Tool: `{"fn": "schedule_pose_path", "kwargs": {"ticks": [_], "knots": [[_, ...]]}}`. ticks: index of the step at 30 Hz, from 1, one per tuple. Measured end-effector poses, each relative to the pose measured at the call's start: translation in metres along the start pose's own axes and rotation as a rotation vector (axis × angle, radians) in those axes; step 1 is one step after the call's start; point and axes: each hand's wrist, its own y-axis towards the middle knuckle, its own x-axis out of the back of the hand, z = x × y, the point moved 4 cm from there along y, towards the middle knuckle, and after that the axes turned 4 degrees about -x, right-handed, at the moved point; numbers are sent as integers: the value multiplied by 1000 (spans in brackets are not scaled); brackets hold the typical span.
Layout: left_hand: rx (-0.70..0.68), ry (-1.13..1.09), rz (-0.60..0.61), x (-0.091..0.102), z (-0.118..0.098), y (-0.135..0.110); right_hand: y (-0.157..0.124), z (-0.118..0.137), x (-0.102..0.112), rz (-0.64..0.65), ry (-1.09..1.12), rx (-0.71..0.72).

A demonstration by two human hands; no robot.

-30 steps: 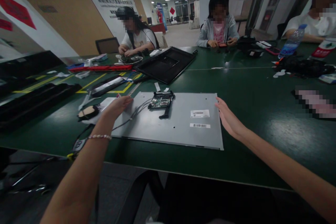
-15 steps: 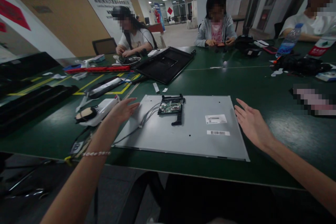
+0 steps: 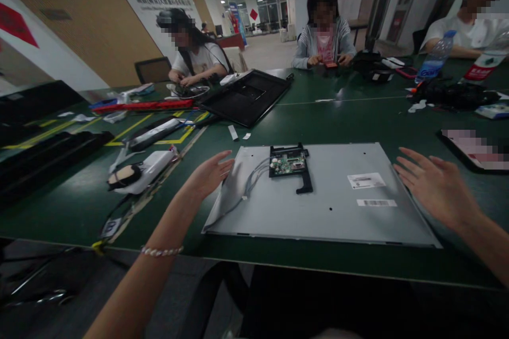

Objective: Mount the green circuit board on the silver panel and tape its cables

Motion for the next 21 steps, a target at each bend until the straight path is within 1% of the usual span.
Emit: {"fn": "schedule_pose_path", "kwargs": {"ticks": [5,10,15,18,20,21], "knots": [[-41,-26,57,-18,10,-8,11,3,29,-27,-11,13],[-91,-9,112,-36,13,-22,23,3,52,-64,-120,30],[-112,41,168,-50,15,-32,25,1,64,-112,-275,53],[-137,96,211,-58,17,-37,22,0,68,-131,-368,102],[-162,157,235,-62,19,-40,23,0,70,-145,-470,126],[-177,196,248,-65,21,-42,25,0,72,-151,-554,114]]}}
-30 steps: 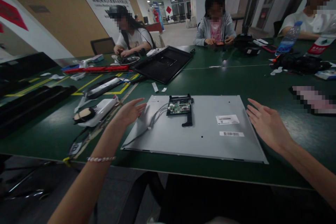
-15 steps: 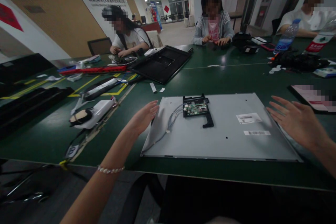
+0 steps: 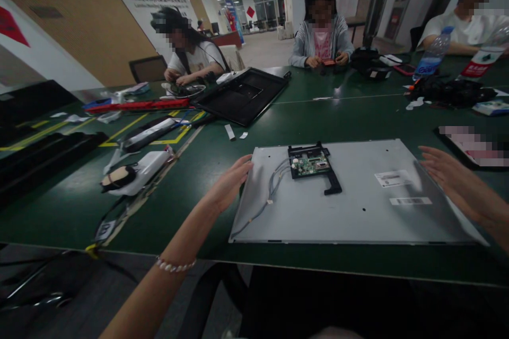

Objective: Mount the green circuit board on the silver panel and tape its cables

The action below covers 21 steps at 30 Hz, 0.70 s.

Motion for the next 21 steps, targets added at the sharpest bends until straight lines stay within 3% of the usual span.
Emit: {"fn": "schedule_pose_path", "kwargs": {"ticks": [3,7,10,15,21], "knots": [[-62,171,39,-7,4,-3,7,0,-1,14,-390,45],[-158,513,71,-15,7,-1,10,16,-18,37,-788,419],[-268,743,100,-27,-2,3,11,25,-38,81,-905,569],[-456,884,289,-68,-19,19,23,28,-74,134,-1056,576],[-495,847,513,-101,-18,58,23,23,-96,115,-1134,555]]}}
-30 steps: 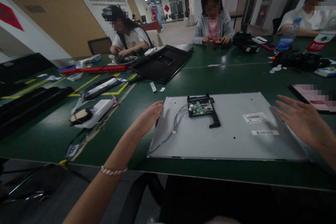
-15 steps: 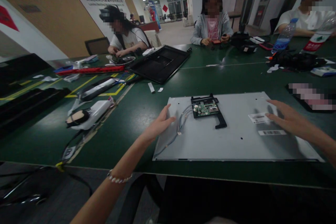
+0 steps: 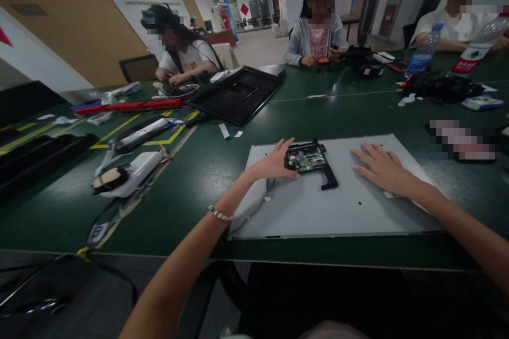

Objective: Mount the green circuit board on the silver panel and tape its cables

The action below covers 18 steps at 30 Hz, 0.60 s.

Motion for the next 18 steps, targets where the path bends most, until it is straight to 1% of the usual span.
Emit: {"fn": "schedule_pose_path", "kwargs": {"ticks": [3,5,6,10,14,18], "knots": [[-75,-104,-62,3,-1,6,-4,4,2,-41,-20,7],[-89,-158,-113,5,-5,3,-5,6,4,-59,-34,12],[-87,-177,-119,4,-8,1,-6,7,4,-64,-40,14],[-71,-220,-62,-9,-28,-7,-6,10,6,-68,-56,13],[-117,-206,6,-28,-50,-12,-5,12,5,-83,-65,2],[-96,-176,36,-40,-61,-15,-5,12,3,-90,-74,0]]}}
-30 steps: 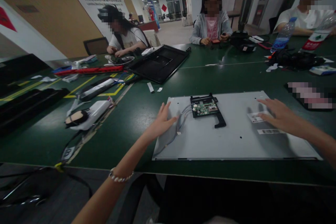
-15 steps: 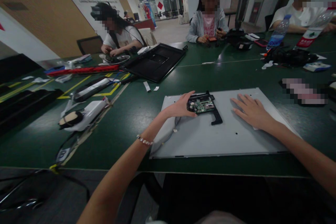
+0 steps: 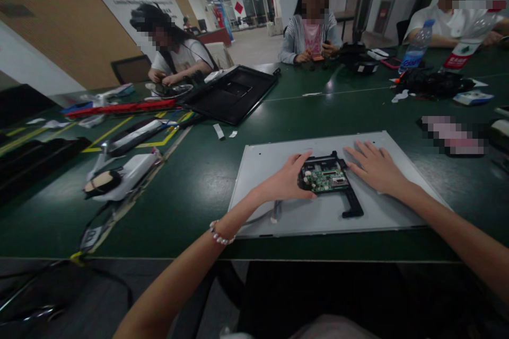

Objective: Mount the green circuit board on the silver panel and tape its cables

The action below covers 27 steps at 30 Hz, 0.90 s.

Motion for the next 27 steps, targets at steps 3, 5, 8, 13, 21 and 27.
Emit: {"fn": "schedule_pose_path", "kwargs": {"ticks": [3,5,8,13,21,27], "knots": [[5,7,0,-3,-1,-2,0,0,-1,0,1,-6],[-4,-7,-2,-3,0,-3,-1,0,-1,-6,3,-5],[-14,-18,0,-4,2,-5,-1,1,0,-9,-3,-2],[-42,-22,11,-5,5,-6,-1,1,0,9,8,-14],[-55,-14,17,-5,6,-6,-1,3,2,13,0,-18],[-72,-64,3,0,4,-8,0,3,3,16,24,-5]]}}
